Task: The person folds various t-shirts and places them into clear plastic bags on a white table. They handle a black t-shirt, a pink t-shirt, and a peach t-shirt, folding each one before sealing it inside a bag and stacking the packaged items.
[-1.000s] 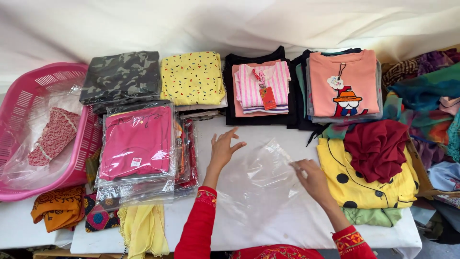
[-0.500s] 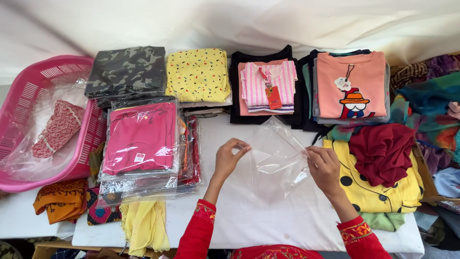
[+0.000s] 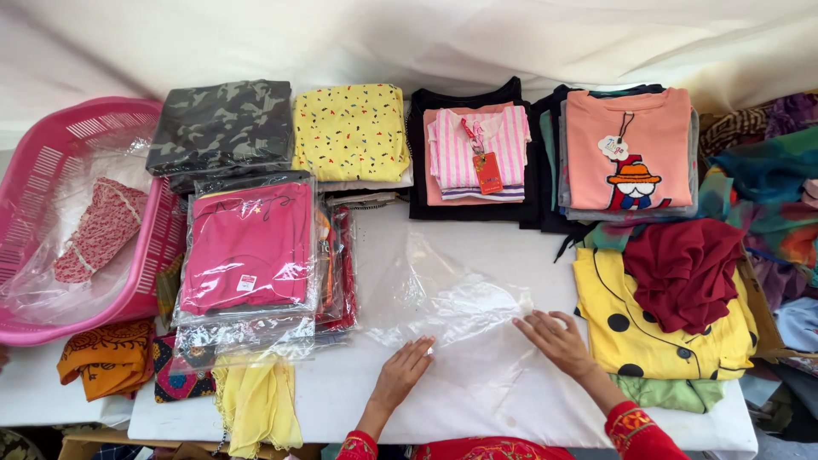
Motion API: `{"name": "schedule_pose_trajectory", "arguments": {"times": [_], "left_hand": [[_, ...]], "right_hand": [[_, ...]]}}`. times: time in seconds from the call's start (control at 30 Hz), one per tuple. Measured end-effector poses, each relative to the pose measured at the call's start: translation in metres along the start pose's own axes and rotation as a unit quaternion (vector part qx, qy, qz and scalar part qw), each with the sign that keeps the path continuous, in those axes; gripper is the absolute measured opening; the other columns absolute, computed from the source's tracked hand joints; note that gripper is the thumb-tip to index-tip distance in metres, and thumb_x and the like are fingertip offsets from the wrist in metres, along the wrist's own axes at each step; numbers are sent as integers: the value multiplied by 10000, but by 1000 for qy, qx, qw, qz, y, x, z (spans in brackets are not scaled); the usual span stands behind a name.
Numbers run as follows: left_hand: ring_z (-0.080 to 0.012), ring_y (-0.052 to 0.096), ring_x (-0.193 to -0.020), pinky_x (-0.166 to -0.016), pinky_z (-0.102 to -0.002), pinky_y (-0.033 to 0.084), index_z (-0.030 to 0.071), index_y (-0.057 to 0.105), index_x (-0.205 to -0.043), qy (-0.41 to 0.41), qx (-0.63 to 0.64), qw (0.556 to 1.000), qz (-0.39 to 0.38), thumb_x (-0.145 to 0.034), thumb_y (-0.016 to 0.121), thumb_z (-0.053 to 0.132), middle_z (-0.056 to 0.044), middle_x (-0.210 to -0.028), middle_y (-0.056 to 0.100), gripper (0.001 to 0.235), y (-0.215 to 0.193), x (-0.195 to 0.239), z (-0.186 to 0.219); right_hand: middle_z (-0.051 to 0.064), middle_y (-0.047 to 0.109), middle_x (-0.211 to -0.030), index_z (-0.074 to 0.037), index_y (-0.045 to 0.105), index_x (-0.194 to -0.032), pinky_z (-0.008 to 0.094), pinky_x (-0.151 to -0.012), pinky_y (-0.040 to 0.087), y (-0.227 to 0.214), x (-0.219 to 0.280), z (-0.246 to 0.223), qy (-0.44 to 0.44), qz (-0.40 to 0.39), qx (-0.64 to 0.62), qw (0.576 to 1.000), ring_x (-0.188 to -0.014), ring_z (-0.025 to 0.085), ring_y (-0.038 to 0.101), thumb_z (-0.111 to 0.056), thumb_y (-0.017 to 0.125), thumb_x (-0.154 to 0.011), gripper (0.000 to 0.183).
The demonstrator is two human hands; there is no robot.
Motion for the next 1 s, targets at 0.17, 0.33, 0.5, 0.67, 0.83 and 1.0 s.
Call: {"name": "schedule_pose_trajectory", "arguments": {"times": [0.17, 0.33, 0.5, 0.67, 0.83, 1.0], "left_hand": [[-307, 543, -1365, -1143, -497, 383, 26, 671, -1076, -56, 32, 994, -85, -885, 713, 286, -130, -1450, 579, 325, 5, -3, 6], [-252, 564, -1239, -1126, -489, 298, 35, 648, -1341, -128, 93, 978, -135, -963, 698, 406, -100, -1372, 594, 532, 32, -4, -2], [-280, 467, -1345, -1129, -480, 328, 94, 733, -1240, -217, 149, 965, 5, -984, 564, 489, -80, -1409, 555, 501, 3, -60, 1], [-341, 343, -1514, -1226, -544, 220, 42, 739, -1074, -102, 172, 979, -45, -1021, 505, 541, -123, -1614, 431, 554, 7, -62, 6], [-328, 374, -1493, -1211, -525, 239, 14, 729, -1024, -21, 121, 987, -106, -963, 496, 632, -149, -1602, 456, 663, 40, -27, 3], [-219, 573, -1350, -1167, -380, 396, 109, 722, -1254, -315, 155, 919, 177, -1076, 499, 349, -23, -1375, 692, 373, -37, -83, -23]], "right_hand": [[30, 595, -1333, -213, 483, -1486, 445, -1082, 388, 28, 5, -11, 8, -98, -55, 994, -1301, 201, 512, -137, 632, -901, 609], [67, 555, -1382, -215, 473, -1473, 474, -1108, 371, 36, 8, -15, 31, -104, -115, 988, -1324, 249, 489, -139, 637, -874, 625], [67, 565, -1393, -237, 501, -1468, 442, -1106, 404, 32, 2, -6, 57, -91, -82, 991, -1303, 244, 520, -53, 634, -834, 673], [63, 624, -1306, -184, 610, -1370, 425, -1050, 467, -1, -15, 5, 156, 23, -133, 978, -1246, 259, 585, 13, 662, -819, 588], [47, 670, -1240, -160, 688, -1236, 361, -883, 530, -6, -9, 13, 299, 109, -220, 922, -1104, 224, 636, -48, 753, -876, 383], [63, 656, -1266, -180, 684, -1297, 325, -809, 578, -6, -17, -2, 119, 35, -156, 980, -1107, 229, 656, -18, 684, -784, 537]]}}
Point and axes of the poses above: each hand's wrist, its own x-axis away from the middle knuckle, its own y-axis out of the palm, z = x × y, the point moved 5 cm from there along -x, towards the middle knuckle
